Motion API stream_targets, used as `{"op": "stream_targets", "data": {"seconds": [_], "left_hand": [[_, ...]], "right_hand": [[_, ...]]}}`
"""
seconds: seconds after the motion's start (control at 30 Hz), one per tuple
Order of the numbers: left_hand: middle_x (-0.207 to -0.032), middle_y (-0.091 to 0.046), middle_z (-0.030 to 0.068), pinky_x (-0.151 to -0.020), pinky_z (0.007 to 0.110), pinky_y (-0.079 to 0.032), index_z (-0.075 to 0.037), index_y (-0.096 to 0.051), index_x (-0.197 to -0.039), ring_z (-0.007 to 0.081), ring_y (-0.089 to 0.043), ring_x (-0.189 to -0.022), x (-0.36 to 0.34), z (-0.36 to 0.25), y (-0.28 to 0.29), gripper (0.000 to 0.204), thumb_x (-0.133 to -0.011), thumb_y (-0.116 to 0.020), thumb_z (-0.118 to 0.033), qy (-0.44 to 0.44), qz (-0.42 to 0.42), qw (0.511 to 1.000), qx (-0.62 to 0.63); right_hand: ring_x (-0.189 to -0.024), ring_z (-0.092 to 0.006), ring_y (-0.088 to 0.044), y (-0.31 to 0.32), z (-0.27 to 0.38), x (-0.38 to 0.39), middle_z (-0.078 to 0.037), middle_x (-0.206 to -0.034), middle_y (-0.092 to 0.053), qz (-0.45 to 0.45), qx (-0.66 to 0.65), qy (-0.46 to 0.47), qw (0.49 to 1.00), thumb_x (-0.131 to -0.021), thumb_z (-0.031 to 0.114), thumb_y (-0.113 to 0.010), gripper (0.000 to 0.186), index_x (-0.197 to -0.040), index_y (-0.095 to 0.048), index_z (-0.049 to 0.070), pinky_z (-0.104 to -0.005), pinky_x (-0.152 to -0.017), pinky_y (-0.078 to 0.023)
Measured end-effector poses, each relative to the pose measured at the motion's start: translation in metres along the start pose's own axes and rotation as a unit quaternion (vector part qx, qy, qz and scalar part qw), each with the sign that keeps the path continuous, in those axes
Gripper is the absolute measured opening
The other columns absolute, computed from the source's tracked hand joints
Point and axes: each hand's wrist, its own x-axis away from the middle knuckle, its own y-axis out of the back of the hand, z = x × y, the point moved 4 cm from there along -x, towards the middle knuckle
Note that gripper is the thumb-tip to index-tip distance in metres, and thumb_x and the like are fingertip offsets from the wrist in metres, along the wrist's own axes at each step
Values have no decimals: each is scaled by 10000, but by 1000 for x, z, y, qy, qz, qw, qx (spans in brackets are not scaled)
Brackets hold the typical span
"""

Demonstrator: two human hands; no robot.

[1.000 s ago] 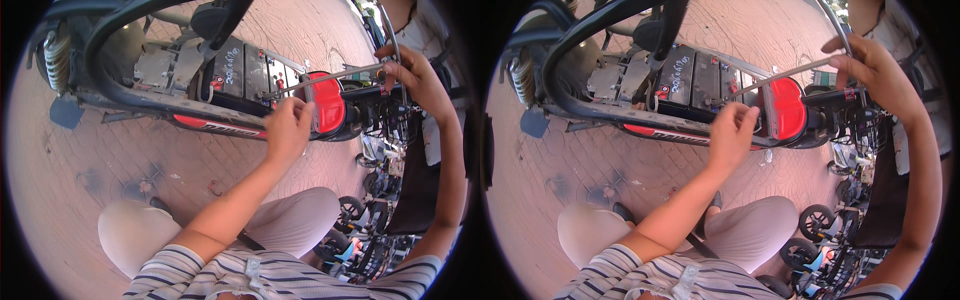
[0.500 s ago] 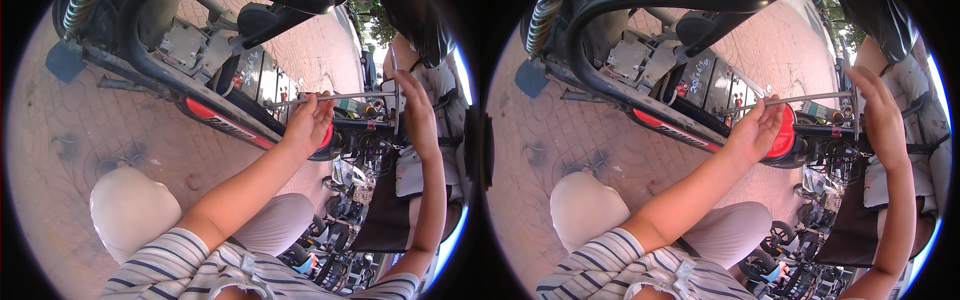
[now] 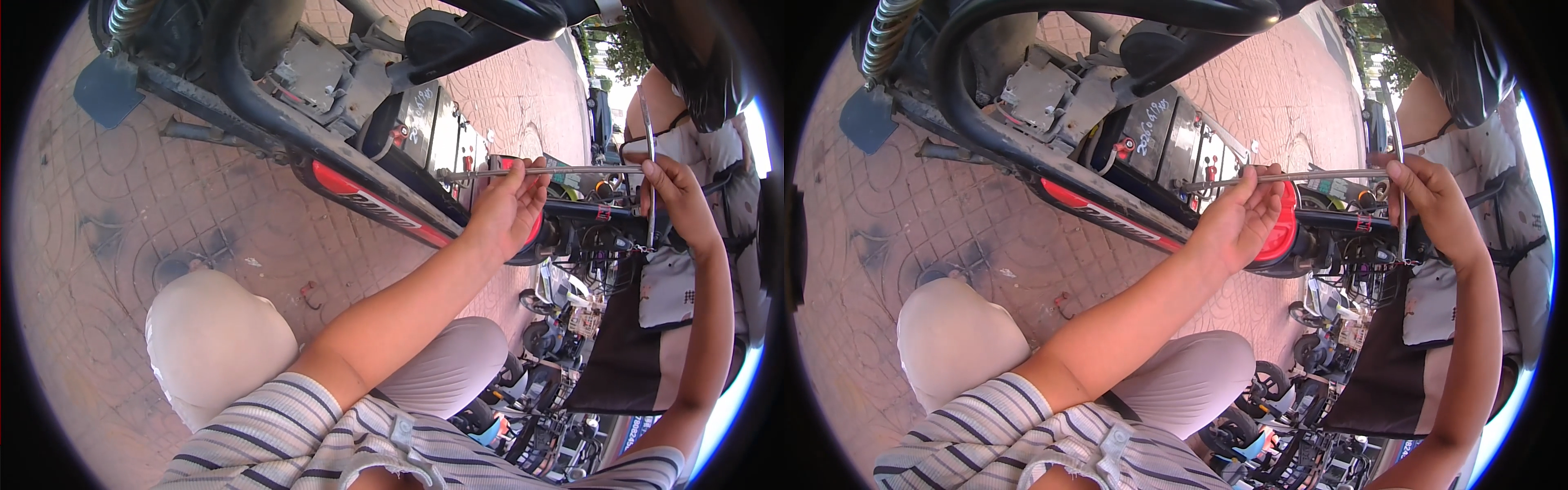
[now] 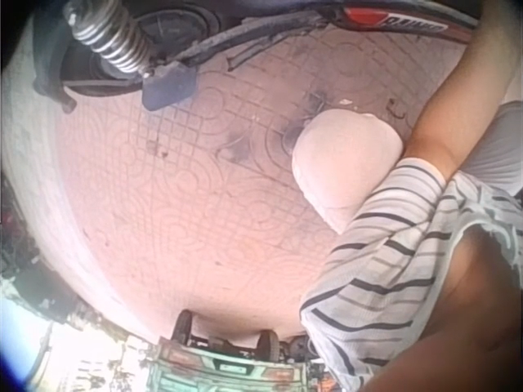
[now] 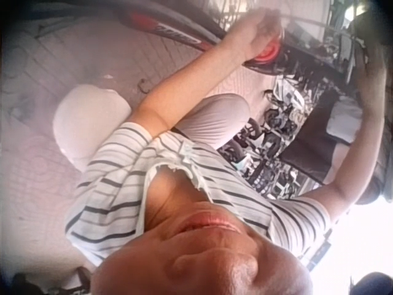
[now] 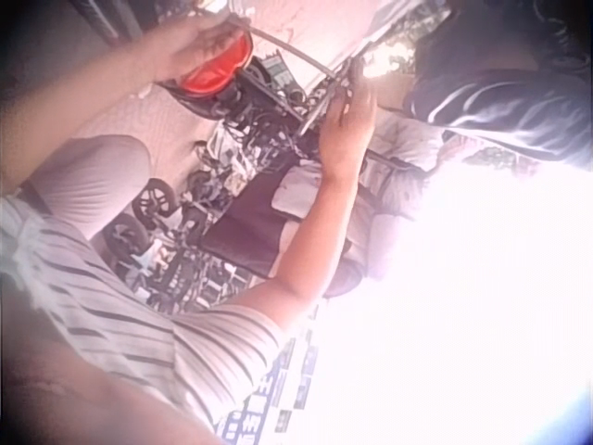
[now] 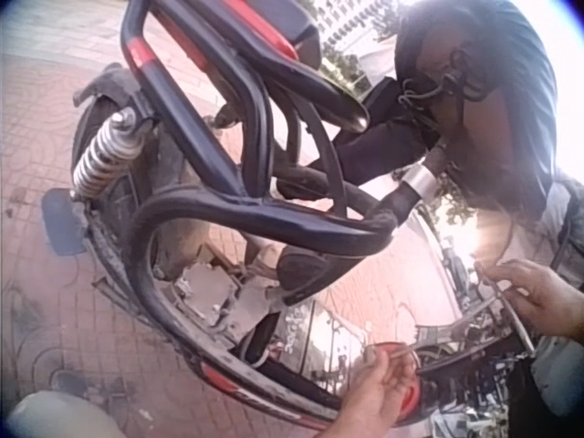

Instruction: The person works on the battery compartment of a scooter, using a T-handle wrench to loosen bolts and then manipulating wires and connectors by hand.

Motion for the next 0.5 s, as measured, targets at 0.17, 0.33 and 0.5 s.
{"op": "stream_targets", "data": {"seconds": [0.17, 0.33, 0.5], "left_hand": [[-1076, -658, 97, -824, 265, -562, -4, -591, -1081, 168, -650, -957, 0, 0, -2, 245, -1021, -533, -234, -7, 6, 1000, -8], [-1064, -660, 100, -827, 268, -565, 1, -588, -1075, 166, -648, -935, 1, -4, -4, 238, -1014, -549, -225, -14, 4, 1000, -6], [-1057, -663, 92, -803, 262, -560, -7, -590, -1068, 153, -642, -908, 1, 0, -4, 232, -1008, -561, -229, -16, 10, 1000, 16]], "right_hand": [[-656, -132, -601, -5, -4, 4, -77, -813, -603, -111, -128, -33, 985, -1043, 194, -469, 375, -1393, -489, 61, -228, -613, -472], [-935, -229, -613, 4, 16, 8, -100, -945, -577, -157, 261, 233, 923, -954, 51, -553, 426, -1376, -498, 31, -302, -880, -484], [-804, -196, -581, 13, -2, 6, -152, -889, -607, -80, 127, 74, 986, -966, 153, -602, 235, -868, -619, -60, -308, -738, -449]]}}
